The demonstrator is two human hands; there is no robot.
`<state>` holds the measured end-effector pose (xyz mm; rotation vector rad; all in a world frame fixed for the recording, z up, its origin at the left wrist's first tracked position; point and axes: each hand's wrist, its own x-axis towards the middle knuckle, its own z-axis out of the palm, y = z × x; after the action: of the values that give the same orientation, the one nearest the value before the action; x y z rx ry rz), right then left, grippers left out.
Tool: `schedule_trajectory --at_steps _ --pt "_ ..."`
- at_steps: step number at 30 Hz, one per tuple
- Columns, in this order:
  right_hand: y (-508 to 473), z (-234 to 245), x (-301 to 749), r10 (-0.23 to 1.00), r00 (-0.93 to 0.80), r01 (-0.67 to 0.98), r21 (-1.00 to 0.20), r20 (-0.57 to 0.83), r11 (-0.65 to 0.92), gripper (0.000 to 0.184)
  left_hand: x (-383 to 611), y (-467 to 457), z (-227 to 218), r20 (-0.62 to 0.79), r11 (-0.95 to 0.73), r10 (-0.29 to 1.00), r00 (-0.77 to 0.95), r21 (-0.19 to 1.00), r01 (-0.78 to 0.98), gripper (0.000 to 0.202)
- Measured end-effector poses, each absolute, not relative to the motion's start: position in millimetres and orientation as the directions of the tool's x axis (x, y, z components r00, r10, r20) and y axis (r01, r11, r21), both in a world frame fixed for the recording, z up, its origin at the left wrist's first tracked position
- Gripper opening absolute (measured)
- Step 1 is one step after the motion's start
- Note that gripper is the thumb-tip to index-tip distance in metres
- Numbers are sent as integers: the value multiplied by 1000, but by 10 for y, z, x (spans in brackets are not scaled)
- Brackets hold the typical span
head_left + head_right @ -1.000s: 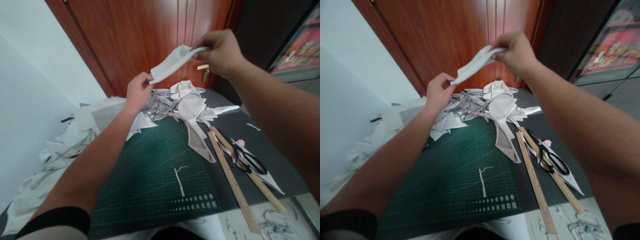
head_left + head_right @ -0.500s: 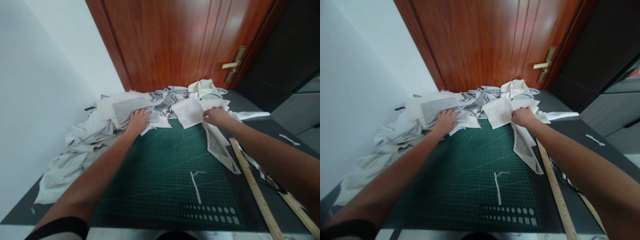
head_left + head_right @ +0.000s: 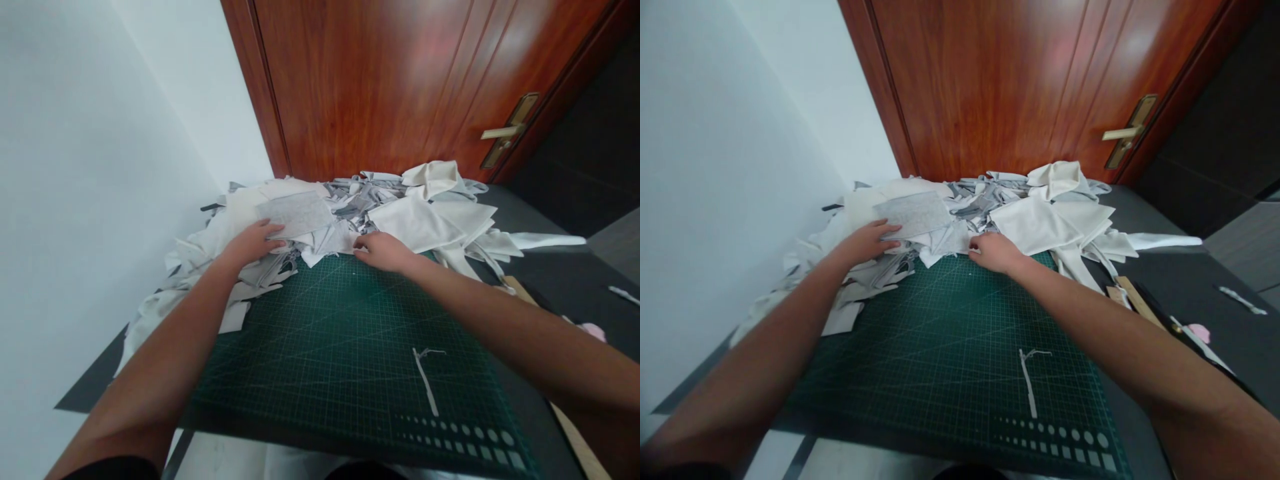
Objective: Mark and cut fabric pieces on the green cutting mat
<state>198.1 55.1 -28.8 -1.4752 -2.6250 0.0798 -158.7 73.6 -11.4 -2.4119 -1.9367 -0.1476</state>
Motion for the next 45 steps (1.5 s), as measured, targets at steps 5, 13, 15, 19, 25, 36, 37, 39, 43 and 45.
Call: schedule_trajectory --at_steps 5,13,15,19,25,36,37,39,43,45 --pt "656 -232 1389 793 -568 755 -243 222 609 39 -1621 749 -141 221 -289 935 278 18 957 53" --pt "873 -98 492 731 -602 705 -216 321 676 51 -1536 715 -91 306 -315 897 319 -65 947 33" --pt "930 -72 373 739 -608 720 -190 289 667 44 -1530 694 -61 320 -315 893 315 -56 948 32" --pt "969 26 289 743 -600 732 -171 297 659 34 -1525 637 41 387 -269 889 244 11 963 34" --pt "773 512 434 648 -485 726 -142 587 673 33 -1361 389 462 643 -311 765 -35 416 854 24" --pt "-152 1167 1506 633 -425 568 -354 647 743 17 -1012 -499 1216 557 -538 830 44 776 329 43" --pt "-280 1198 1622 632 -435 544 -372 642 752 17 -971 -606 1258 533 -522 844 52 797 303 42" --pt "-547 1259 1823 641 -465 514 -402 611 757 22 -860 -813 1327 488 -480 871 53 823 304 41" --pt "-1109 1291 1989 595 -545 482 -360 590 799 39 -513 -1157 1338 453 -474 880 140 826 304 26" --pt "-1369 1242 1950 567 -587 450 -350 578 822 71 -307 -1288 1291 447 -493 868 214 825 278 22"
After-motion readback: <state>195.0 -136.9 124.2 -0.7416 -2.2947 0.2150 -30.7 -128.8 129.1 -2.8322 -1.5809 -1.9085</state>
